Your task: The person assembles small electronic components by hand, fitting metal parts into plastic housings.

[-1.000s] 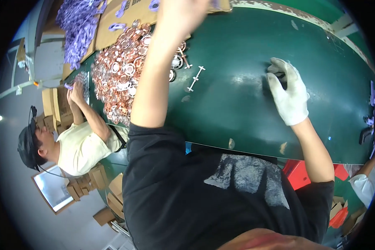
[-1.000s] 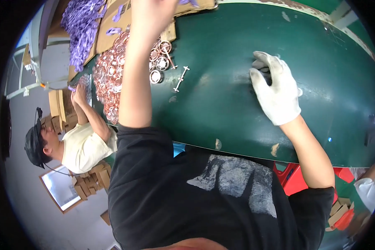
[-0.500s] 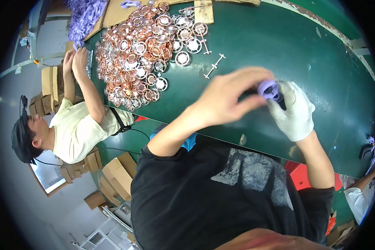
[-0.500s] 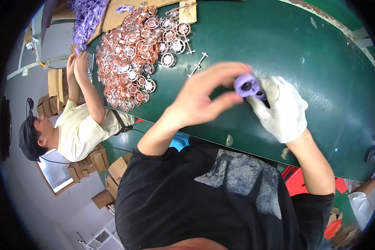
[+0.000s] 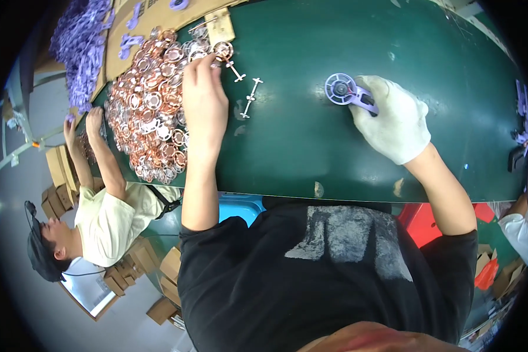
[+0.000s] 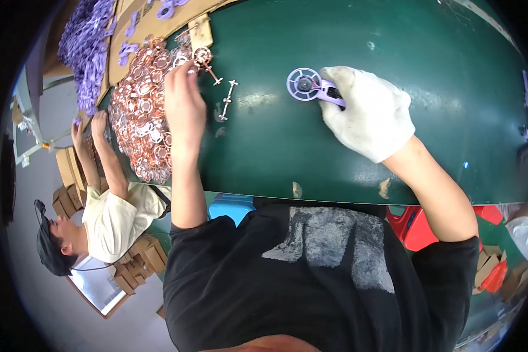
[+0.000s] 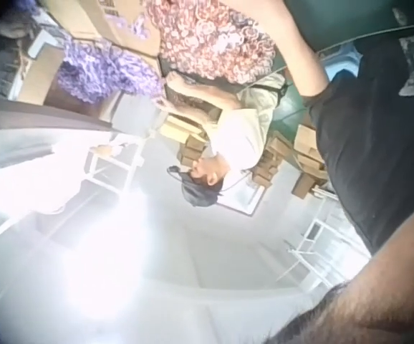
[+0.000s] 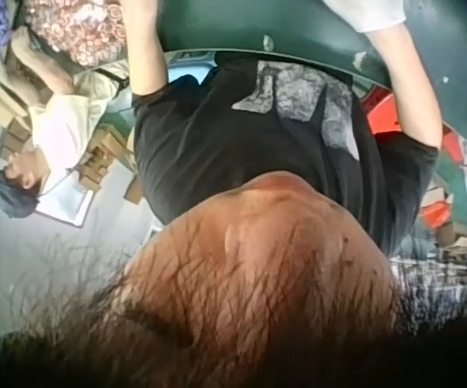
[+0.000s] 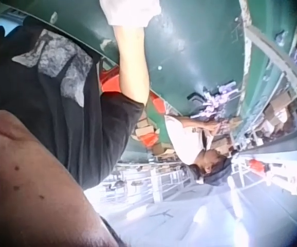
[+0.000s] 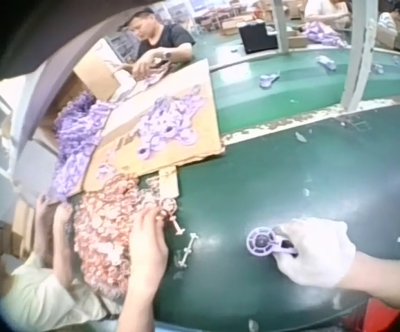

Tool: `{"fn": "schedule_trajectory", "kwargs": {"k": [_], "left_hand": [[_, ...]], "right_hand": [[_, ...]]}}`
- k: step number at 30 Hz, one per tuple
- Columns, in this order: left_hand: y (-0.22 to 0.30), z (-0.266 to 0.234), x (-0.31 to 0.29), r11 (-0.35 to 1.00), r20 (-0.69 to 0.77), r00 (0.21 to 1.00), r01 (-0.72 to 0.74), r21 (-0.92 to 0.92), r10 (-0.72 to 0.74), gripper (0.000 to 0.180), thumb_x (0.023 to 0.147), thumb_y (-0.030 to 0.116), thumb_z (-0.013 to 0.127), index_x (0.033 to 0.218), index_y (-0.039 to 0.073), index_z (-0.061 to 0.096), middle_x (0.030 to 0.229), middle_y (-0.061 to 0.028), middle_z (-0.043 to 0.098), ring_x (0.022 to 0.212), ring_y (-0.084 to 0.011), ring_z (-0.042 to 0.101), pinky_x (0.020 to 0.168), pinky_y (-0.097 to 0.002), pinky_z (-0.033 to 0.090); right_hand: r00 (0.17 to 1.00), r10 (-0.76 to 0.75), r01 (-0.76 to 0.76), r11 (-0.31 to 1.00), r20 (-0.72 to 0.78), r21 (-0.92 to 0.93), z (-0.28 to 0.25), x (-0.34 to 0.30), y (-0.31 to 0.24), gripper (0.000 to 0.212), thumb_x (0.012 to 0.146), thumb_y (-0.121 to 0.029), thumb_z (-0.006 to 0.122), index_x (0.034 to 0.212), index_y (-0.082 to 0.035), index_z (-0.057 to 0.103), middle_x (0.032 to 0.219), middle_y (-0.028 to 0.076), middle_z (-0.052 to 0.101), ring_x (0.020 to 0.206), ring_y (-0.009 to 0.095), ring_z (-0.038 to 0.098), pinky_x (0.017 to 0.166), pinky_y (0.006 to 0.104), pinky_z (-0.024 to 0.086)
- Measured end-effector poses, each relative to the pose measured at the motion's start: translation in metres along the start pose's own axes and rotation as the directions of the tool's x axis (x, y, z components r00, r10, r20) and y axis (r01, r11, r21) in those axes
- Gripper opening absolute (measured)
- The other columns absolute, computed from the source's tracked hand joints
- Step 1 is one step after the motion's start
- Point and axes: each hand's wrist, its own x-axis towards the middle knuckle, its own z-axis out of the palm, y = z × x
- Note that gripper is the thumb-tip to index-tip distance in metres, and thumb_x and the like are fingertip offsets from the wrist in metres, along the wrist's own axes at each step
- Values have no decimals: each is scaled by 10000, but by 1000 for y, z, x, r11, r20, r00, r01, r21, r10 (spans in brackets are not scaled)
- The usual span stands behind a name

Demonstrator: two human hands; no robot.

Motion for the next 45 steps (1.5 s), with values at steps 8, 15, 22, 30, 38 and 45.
{"fn": "schedule_trajectory", "kwargs": {"k": [8, 15, 22, 30, 38, 45], "left_hand": [[118, -8, 14, 736, 213, 962, 18, -677, 173, 112, 928, 39, 658, 1033, 55, 695, 1025, -90, 638, 802, -256, 677, 671, -349, 538], [122, 6, 17, 743, 198, 954, -37, -668, 225, 297, 891, 16, 706, 1187, 49, 712, 1141, -86, 656, 817, -177, 671, 672, -288, 535], [110, 13, 12, 720, 190, 936, -86, -689, 295, 583, 706, 94, 900, 1246, 37, 685, 1190, -138, 715, 971, -217, 718, 739, -295, 605], [106, 17, 14, 600, 28, 892, -280, -749, 451, 511, 710, 116, 868, 1172, -16, 693, 1157, -161, 743, 1008, -301, 736, 840, -359, 586], [120, 17, 9, 240, 172, 912, 85, -967, 372, 475, 932, 209, 761, 1285, -65, 602, 1340, -273, 610, 1152, -321, 664, 961, -395, 544], [123, 23, 2, -2, 265, 907, 282, -960, 328, 354, 977, 152, 700, 1255, -53, 622, 1323, -267, 625, 1109, -256, 661, 954, -345, 541]], "right_hand": [[999, -35, 34, 999, 39, 6, -10, 5, 0, 265, 771, -181, 773, 1021, -104, 730, 887, 85, 734, 823, 293, 717, 713, 383, 576], [999, -12, 11, 1000, 46, 21, -8, 3, 6, 307, 764, -185, 772, 1059, -108, 737, 906, 92, 739, 809, 286, 723, 702, 378, 579], [993, 37, -35, 999, 110, -21, -9, 5, 4, 305, 767, -199, 778, 1053, -107, 732, 886, 88, 741, 816, 282, 728, 694, 369, 578], [850, 158, -397, 818, 502, 416, -24, 14, 9, 308, 884, -350, 701, 1014, -72, 688, 784, 156, 685, 724, 394, 679, 663, 447, 524], [896, 55, -248, 886, 441, 393, -21, 9, 4, 311, 920, -423, 697, 1058, -145, 716, 804, 146, 702, 766, 359, 698, 671, 451, 538], [981, -131, 99, 973, 146, 208, -11, 0, 7, 283, 912, -424, 692, 980, -150, 709, 709, 70, 693, 635, 291, 699, 553, 385, 555]]}}
